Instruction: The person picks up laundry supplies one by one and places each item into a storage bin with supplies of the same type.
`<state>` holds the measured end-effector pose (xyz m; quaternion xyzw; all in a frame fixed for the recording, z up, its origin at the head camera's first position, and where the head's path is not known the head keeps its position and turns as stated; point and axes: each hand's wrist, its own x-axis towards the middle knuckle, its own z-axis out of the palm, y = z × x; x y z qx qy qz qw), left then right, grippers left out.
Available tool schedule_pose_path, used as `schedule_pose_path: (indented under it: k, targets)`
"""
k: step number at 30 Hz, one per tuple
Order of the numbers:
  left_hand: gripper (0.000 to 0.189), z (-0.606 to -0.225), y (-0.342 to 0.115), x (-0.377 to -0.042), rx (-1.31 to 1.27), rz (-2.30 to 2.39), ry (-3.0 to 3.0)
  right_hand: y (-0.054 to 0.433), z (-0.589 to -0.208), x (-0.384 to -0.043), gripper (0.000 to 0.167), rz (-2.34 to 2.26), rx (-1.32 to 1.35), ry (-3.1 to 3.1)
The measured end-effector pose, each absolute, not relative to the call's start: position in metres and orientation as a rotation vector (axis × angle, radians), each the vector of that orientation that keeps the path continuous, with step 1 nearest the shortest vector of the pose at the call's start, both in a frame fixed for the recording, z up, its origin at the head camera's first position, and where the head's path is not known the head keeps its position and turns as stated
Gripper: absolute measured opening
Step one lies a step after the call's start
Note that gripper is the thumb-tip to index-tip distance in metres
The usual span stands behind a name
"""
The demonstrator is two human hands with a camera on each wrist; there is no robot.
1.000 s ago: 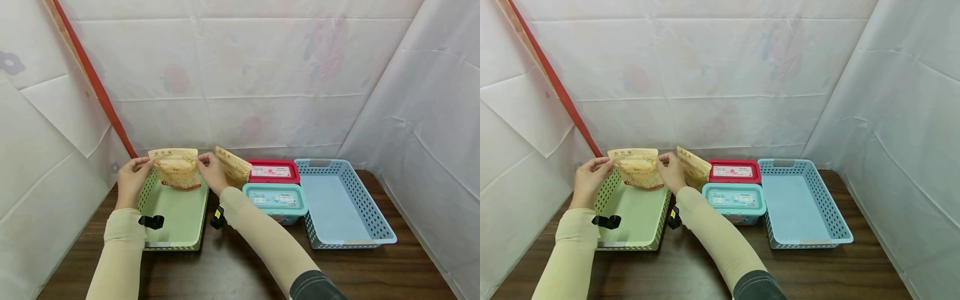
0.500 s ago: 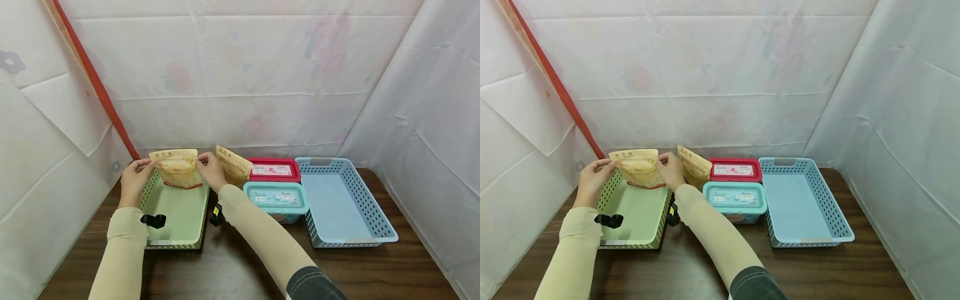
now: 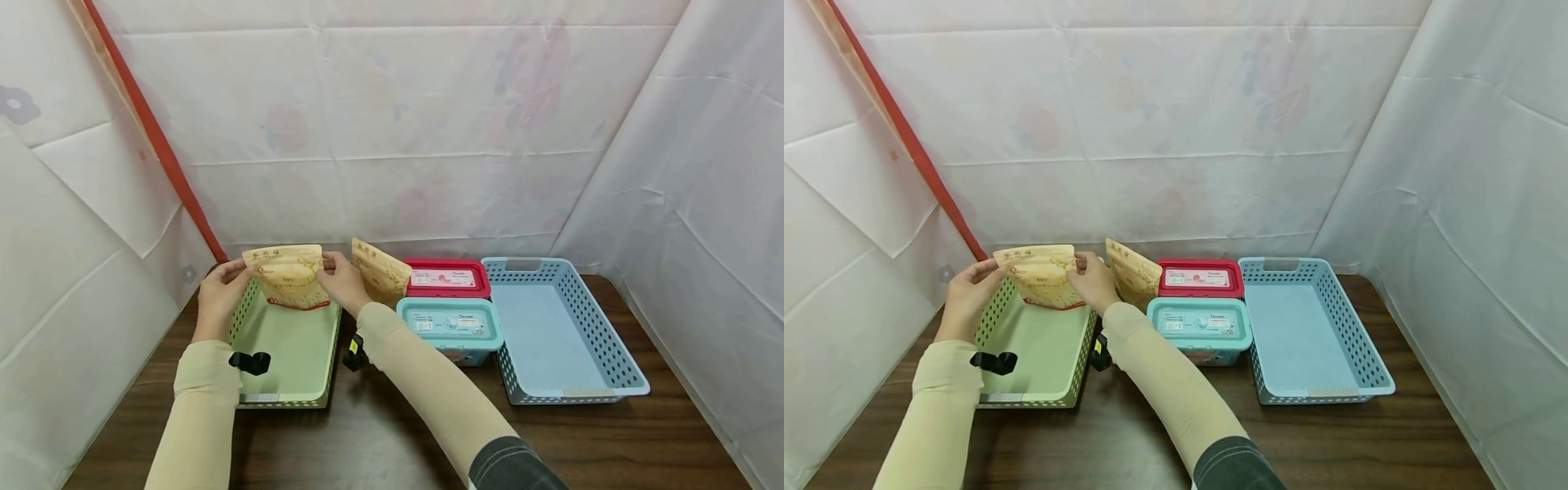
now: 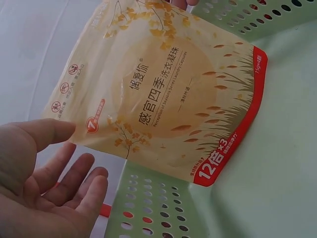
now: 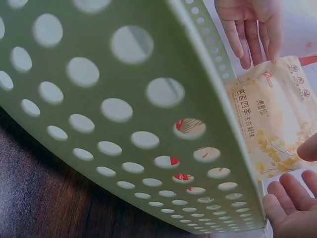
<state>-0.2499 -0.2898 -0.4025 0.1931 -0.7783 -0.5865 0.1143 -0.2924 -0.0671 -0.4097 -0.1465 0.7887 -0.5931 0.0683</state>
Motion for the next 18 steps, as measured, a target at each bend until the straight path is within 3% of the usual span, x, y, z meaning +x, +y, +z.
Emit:
schedule_pose_path:
  k: [18]
  targets:
    - [0.085,-0.392,-0.288,-0.24,0.472,-1.754,-2.35,-0.06,-0.394,-0.279,0.07,-1.619,-0.589,2.416]
